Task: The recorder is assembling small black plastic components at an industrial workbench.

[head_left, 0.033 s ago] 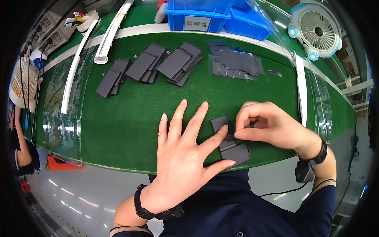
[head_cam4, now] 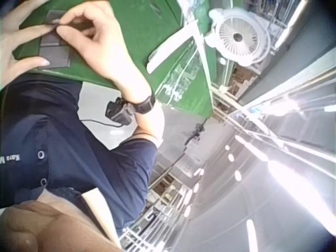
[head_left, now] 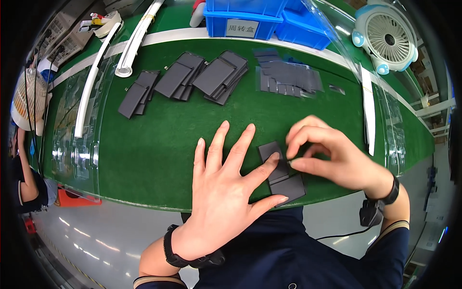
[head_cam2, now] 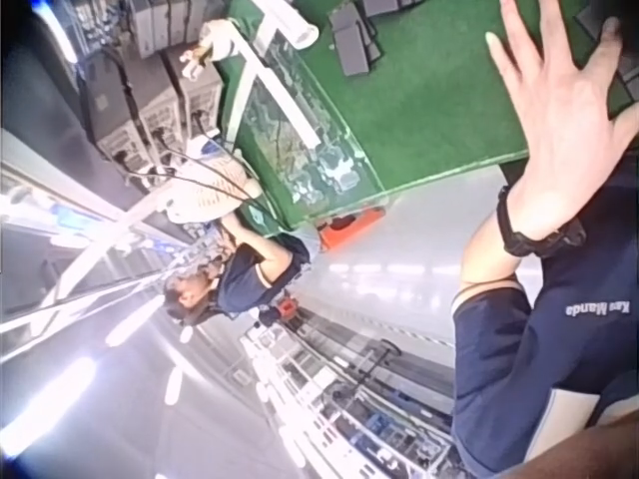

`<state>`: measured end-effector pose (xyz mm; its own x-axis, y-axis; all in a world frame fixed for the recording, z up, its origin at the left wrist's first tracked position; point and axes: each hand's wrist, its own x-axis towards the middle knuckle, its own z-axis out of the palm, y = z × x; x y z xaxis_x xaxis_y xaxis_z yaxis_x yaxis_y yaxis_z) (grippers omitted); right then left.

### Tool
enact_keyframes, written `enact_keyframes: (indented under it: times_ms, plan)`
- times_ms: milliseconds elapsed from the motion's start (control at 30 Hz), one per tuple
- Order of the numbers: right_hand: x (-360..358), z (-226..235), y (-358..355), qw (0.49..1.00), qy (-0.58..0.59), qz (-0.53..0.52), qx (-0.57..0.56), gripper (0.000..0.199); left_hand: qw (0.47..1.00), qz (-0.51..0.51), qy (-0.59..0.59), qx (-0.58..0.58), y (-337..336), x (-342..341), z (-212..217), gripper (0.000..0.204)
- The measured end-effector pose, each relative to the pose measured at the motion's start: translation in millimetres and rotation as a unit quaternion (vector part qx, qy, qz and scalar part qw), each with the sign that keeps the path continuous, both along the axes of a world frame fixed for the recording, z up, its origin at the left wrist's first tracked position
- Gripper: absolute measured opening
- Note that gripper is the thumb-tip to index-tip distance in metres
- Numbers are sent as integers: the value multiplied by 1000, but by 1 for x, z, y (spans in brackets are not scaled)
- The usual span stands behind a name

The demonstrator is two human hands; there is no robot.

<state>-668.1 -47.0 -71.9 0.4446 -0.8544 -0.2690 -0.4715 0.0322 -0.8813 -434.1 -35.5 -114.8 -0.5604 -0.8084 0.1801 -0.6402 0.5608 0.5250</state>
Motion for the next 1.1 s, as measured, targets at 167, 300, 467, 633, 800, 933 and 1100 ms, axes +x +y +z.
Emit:
enact_keyframes:
  times_ms: [167, 300, 467, 633, 800, 933, 1100]
  plan:
    - [9, -13, 22, 960, 137, -23, -243, 71, 1000, -1, -8, -5, -1, -1, 2, 56]
    - [22, -25, 18, 954, 168, -40, -244, 86, 1000, -1, -11, -5, -1, 0, 1, 56]
    - [24, -28, 20, 970, 151, -44, -187, 90, 1000, -4, -5, -4, 0, -2, 2, 56]
    - [13, -33, 8, 980, 89, -43, -170, 95, 1000, 2, -21, 6, 0, -2, 2, 60]
    - [6, -25, 12, 976, 127, -24, -174, 100, 1000, -1, -27, -7, 0, -1, 4, 62]
    - [6, -26, 13, 975, 128, -38, -179, 102, 999, -3, -31, -11, -2, -3, 4, 62]
    - [-11, -26, 11, 976, -15, -64, -207, 100, 999, 1, -39, -6, 0, -3, 6, 62]
